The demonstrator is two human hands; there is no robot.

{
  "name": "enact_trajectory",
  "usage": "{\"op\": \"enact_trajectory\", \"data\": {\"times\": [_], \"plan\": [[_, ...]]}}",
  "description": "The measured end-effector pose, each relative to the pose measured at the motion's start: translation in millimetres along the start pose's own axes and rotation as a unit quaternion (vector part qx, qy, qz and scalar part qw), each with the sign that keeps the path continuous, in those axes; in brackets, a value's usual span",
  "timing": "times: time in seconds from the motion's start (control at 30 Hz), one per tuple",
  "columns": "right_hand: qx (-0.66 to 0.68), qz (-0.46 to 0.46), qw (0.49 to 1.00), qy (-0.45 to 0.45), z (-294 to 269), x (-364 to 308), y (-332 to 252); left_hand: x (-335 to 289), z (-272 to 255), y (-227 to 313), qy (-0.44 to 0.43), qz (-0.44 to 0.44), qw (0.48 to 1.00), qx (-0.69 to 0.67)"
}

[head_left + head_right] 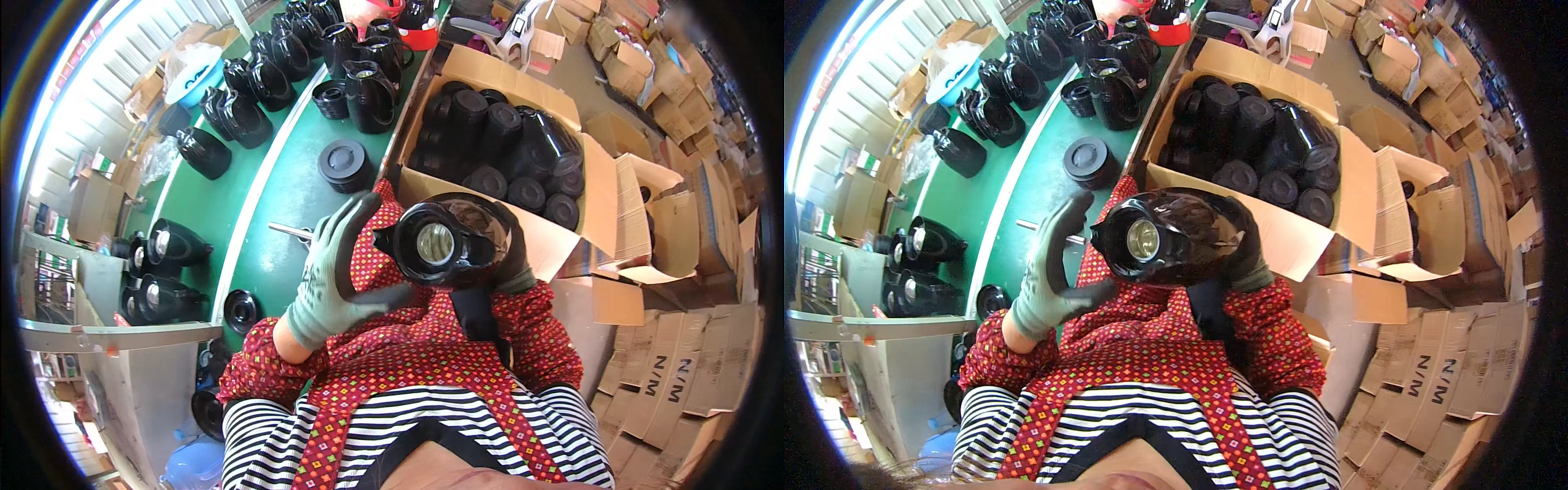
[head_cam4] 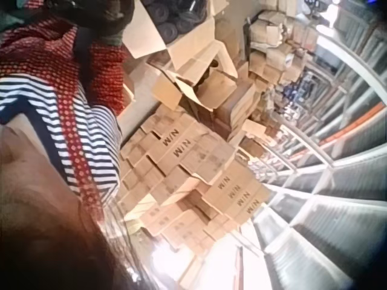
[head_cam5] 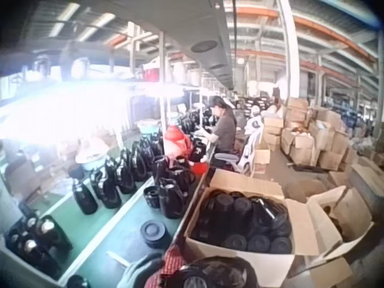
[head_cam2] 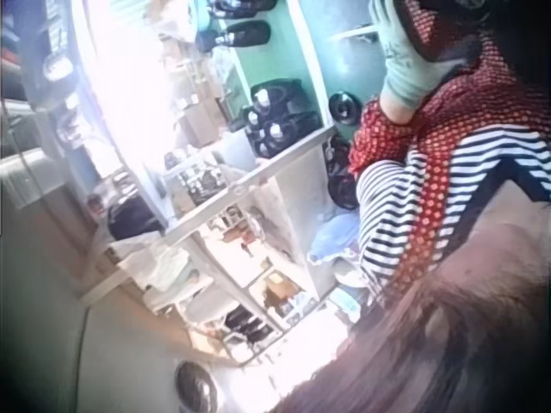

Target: The person repeatedly picks up black kettle bodies and lids from a table and a cardboard box, inserts a metal rod into the kettle, and secures the lid. The assembled kettles are placed back on the table. The process is repeated for multiple units.

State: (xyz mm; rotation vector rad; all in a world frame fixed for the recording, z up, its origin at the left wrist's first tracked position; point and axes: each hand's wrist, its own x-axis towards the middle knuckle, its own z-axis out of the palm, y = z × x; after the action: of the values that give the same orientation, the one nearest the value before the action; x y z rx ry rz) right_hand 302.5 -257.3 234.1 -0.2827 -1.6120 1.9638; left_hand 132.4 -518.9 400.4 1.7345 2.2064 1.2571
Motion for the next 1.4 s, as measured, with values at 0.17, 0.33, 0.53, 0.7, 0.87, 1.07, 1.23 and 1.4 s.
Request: {"op": "enact_trajectory", "data": {"times": [0.17,0.33,0.53,0.7,0.87,1.07,1.23,1.4], "plan": [[-0.011,0.011,0.999,-0.039,32.9,4.7,-22.5,5.7,23.2,18.0,0.054,0.089,0.994,-0.042],[0.153,0.116,0.981,0.039,40.7,6.2,-39.2,12.1,27.2,4.5,0.046,0.073,0.996,-0.025],[0.241,0.195,0.95,0.042,27.9,2.7,-47.2,-22.0,60.0,-24.5,0.128,-0.002,0.986,-0.11],[-0.048,0.151,0.986,0.042,-2.4,43.8,-68.0,-60.7,67.8,-41.2,0.013,-0.026,0.986,-0.167],[-0.279,0.179,0.936,-0.118,10.8,74.2,-60.9,-85.4,21.6,-100.8,-0.122,-0.034,0.991,-0.031],[-0.459,0.078,0.842,-0.272,59.5,70.4,-31.6,-71.0,-29.5,-224.1,-0.223,-0.133,0.907,0.331],[-0.409,-0.119,0.853,-0.302,41.9,67.3,-30.0,-70.1,-39.8,-266.8,-0.279,-0.127,0.93,0.204],[-0.246,0.06,0.922,-0.293,40.7,94.0,-56.5,-36.4,-38.0,-195.9,-0.144,-0.236,0.958,0.08]]}}
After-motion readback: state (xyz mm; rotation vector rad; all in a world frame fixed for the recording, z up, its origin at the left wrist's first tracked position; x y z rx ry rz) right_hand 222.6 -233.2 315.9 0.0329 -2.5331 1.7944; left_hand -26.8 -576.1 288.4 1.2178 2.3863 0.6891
